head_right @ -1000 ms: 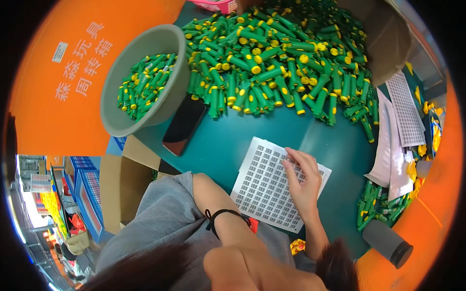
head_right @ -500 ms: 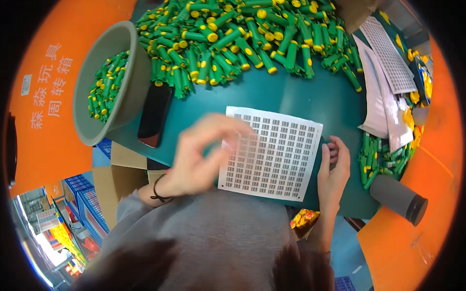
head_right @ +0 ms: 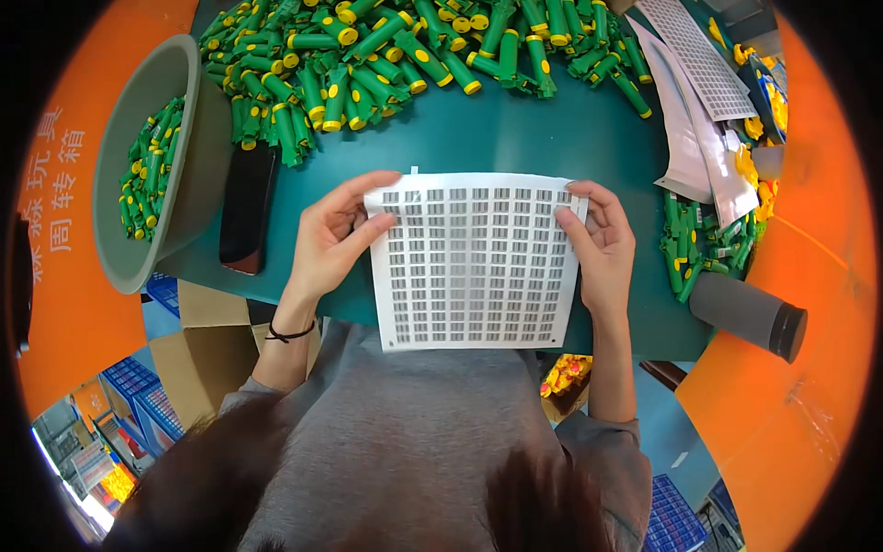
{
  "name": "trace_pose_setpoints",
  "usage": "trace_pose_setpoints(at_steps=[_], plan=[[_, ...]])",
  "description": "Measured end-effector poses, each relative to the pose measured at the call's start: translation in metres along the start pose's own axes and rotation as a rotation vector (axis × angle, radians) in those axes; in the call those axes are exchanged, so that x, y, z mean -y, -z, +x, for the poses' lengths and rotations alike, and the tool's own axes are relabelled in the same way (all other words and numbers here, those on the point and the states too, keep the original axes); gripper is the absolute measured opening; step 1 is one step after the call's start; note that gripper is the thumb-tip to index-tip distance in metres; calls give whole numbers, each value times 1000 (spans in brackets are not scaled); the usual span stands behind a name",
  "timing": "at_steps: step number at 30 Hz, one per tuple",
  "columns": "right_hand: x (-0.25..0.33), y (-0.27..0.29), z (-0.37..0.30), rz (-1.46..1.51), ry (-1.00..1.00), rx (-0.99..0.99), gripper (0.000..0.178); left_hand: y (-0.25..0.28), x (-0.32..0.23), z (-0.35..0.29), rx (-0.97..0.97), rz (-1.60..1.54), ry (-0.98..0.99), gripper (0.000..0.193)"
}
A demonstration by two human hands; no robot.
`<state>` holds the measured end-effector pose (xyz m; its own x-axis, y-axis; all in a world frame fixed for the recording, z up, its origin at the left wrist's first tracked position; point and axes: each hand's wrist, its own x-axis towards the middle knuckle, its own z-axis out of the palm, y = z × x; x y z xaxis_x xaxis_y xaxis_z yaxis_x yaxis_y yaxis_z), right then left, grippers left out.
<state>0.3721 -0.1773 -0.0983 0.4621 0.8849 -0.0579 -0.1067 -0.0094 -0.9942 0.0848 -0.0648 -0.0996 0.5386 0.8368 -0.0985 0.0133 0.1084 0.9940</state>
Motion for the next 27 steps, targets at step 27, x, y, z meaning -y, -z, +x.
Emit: trace_pose_setpoints(at_steps=[27], plan=[[12, -8, -13, -94, -107, 104, 19, 16, -30, -14, -96, 96, 22, 14]])
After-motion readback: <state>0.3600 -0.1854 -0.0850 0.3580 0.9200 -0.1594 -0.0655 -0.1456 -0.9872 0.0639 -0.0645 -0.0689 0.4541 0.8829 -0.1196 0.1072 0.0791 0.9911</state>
